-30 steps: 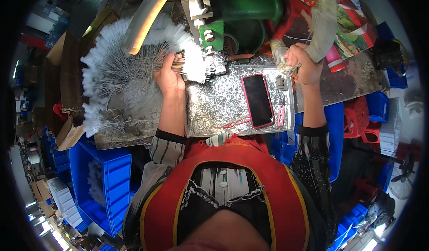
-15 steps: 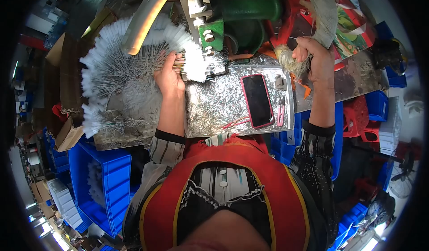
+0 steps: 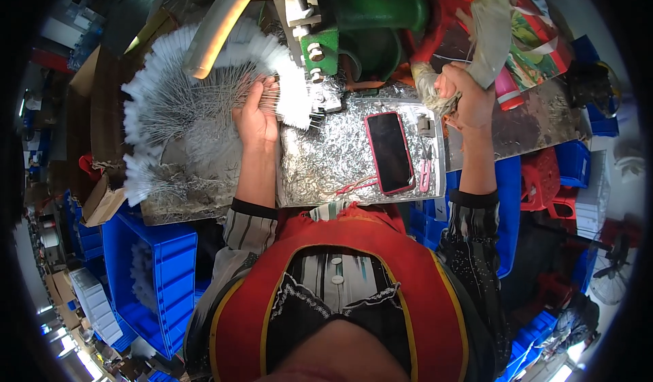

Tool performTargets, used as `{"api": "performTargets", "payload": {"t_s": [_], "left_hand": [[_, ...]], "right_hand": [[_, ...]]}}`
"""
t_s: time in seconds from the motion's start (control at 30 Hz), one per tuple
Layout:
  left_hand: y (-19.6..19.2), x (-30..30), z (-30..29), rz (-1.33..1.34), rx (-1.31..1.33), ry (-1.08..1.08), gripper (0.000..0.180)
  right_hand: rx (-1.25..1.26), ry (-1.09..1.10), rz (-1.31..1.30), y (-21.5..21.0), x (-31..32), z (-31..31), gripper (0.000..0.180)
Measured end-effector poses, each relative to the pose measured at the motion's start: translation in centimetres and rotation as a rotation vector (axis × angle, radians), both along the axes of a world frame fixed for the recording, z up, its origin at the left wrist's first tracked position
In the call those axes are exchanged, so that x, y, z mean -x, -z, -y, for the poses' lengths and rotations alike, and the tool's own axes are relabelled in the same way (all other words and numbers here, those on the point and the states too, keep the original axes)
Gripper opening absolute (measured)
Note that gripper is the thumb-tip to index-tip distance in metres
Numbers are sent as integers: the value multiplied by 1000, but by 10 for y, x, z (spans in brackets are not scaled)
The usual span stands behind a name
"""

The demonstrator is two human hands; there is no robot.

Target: Assembling or processing bundles of white fibers using a specialized industrial machine.

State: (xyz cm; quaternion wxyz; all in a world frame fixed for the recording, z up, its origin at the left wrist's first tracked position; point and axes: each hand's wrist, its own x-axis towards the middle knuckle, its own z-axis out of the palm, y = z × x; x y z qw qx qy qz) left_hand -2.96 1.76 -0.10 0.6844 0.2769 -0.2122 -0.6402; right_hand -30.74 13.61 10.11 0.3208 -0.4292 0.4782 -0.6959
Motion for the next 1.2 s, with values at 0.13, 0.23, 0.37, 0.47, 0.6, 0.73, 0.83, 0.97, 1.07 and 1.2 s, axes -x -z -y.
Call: {"api": "performTargets", "payload": {"t_s": [0.13, 0.23, 0.37, 0.47, 0.6, 0.73, 0.83, 0.97, 1.07, 1.2], "left_hand": [[5, -1, 2, -22, 36, -5, 26], [-5, 5, -3, 20, -80, -35, 25], [-4, 10, -3, 9, -107, -89, 25], [-3, 10, -3, 13, -46, -128, 26], [-5, 12, -4, -3, -64, -154, 26], [-8, 14, -5, 10, -115, -162, 27], [-9, 16, -5, 53, -125, -170, 27], [-5, 15, -3, 72, -71, -170, 28], [-5, 14, -3, 36, -79, -179, 28], [-8, 14, -5, 32, -92, -135, 28]], "right_hand": [[-183, 79, 30, -21, 3, 0, 22], [-200, 54, 64, -23, 5, -1, 22], [-194, 81, 47, -22, 5, -1, 23], [-248, 67, 23, -30, 5, 1, 29], [-290, 53, 41, -43, 8, 2, 26], [-301, 38, 43, -41, 11, 3, 26], [-263, 25, 37, -34, 11, 1, 26], [-251, 45, 45, -27, 12, 1, 26], [-226, 35, 47, -24, 13, 1, 25], [-207, 32, 41, -22, 13, 0, 24]]}}
